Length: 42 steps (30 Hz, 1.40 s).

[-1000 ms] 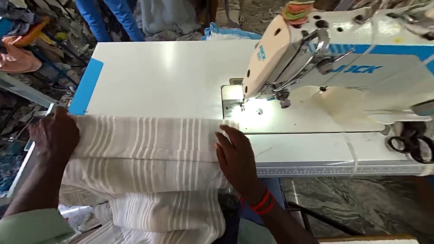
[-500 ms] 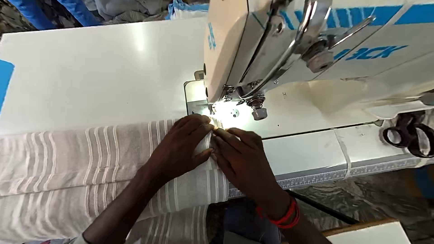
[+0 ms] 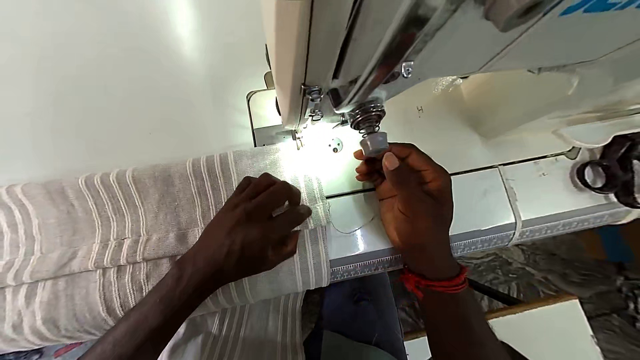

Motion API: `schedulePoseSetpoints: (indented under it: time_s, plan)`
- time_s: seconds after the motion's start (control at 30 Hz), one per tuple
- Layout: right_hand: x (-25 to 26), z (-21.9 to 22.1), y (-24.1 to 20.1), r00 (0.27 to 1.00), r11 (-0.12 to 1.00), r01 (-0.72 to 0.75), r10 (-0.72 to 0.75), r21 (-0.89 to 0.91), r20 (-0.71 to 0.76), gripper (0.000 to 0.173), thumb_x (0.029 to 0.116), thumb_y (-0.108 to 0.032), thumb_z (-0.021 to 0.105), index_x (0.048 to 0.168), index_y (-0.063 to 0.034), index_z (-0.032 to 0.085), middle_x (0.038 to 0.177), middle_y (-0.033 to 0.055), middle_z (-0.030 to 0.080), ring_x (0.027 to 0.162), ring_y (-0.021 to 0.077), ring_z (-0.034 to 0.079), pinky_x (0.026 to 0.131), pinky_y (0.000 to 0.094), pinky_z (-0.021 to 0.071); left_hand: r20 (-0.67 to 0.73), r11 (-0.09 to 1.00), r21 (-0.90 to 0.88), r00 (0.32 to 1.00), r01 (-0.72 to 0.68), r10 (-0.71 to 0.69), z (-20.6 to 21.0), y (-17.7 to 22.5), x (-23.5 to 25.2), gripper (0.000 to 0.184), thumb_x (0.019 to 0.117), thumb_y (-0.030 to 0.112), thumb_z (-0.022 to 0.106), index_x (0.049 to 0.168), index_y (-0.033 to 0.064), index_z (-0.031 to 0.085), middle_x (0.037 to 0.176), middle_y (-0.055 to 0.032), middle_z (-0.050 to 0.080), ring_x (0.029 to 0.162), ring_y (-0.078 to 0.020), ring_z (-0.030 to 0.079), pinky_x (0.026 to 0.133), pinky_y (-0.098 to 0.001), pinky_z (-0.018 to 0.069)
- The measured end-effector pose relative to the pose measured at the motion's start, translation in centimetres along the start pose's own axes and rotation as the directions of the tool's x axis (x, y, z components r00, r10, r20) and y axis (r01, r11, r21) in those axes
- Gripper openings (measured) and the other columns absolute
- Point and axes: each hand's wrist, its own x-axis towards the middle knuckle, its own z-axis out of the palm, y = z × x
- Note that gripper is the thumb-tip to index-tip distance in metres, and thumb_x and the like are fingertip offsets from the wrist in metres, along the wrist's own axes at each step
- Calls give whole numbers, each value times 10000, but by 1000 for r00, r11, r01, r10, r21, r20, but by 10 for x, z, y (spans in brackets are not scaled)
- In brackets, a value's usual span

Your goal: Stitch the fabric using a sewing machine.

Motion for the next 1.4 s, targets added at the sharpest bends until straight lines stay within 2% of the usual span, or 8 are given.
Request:
schedulePoseSetpoints:
  time_s: [0.2, 0.33, 0.43, 0.5, 0.67, 0.87, 1.03, 1.4]
  plan:
    - [5, 1, 3, 998, 996, 52, -49, -67, 46, 246, 1067, -93, 454, 1154, -7, 667, 1109, 91, 696, 933, 165, 690, 855, 335, 596, -98, 996, -31, 992, -86, 82, 3, -7, -3, 169, 960, 150, 656, 1041, 123, 801, 992, -58, 687, 983, -217, 620, 873, -374, 487]
    - [2, 10, 0, 983, 911, 168, -129, -376, 128, 190, 1014, -74, 559, 1119, -9, 703, 1152, 67, 683, 937, 94, 681, 762, 229, 599, -84, 997, -19, 993, -79, 77, 4, -6, -1, 192, 975, 191, 617, 1010, 102, 783, 1202, -104, 707, 1239, -291, 604, 1073, -468, 472]
    - [0, 20, 4, 941, 757, 327, -204, -565, 270, 240, 990, -170, 620, 1157, -56, 751, 1252, 92, 669, 1084, 134, 642, 902, 260, 559, -31, 989, -145, 999, 17, -22, -2, -7, 5, 376, 1034, 341, 498, 942, 107, 777, 1256, -54, 706, 1343, -261, 553, 1185, -490, 381]
    - [0, 26, 8, 909, 649, 409, -231, -641, 346, 262, 997, -215, 626, 1185, -90, 758, 1287, 81, 677, 1160, 205, 607, 974, 339, 501, -58, 983, -165, 995, 75, -86, -3, -13, 10, 357, 1044, 312, 527, 899, 86, 761, 1179, -43, 731, 1249, -212, 619, 1108, -409, 464]
    - [-2, 29, 12, 891, 511, 448, -182, -734, 417, 288, 1011, -261, 597, 1206, -128, 761, 1320, 27, 679, 1215, 228, 581, 1002, 406, 450, 16, 978, 25, 978, 207, -208, 0, -22, 18, 594, 939, 531, 619, 1315, 72, 646, 1467, -127, 555, 1435, -285, 452, 1216, -498, 317]
    - [1, 23, 11, 901, 591, 413, -153, -693, 406, 280, 1002, -246, 597, 1196, -131, 763, 1329, 27, 678, 1257, 231, 568, 1023, 412, 446, 39, 983, 59, 983, 175, -177, -1, -25, 20, 583, 939, 529, 594, 1293, 70, 660, 1509, -149, 515, 1482, -311, 389, 1242, -532, 253]
    - [-6, 8, -7, 968, 859, 219, -131, -462, 215, 221, 993, -94, 608, 1164, 13, 698, 1190, 89, 679, 1026, 114, 686, 855, 257, 613, -8, 998, 64, 1000, -26, 27, -7, -3, 7, 327, 940, 331, 619, 1141, 101, 737, 1110, -104, 666, 1047, -281, 597, 868, -445, 458]
    - [-73, 12, 16, 847, 509, 530, -286, -678, 448, 202, 985, -240, 655, 1159, -184, 742, 920, 24, 606, 912, 175, 569, 812, 324, 469, -68, 976, -28, 974, -217, 215, -2, -11, -6, 163, 958, 60, 621, 1035, 45, 764, 921, -85, 664, 871, -220, 618, 746, -345, 510]
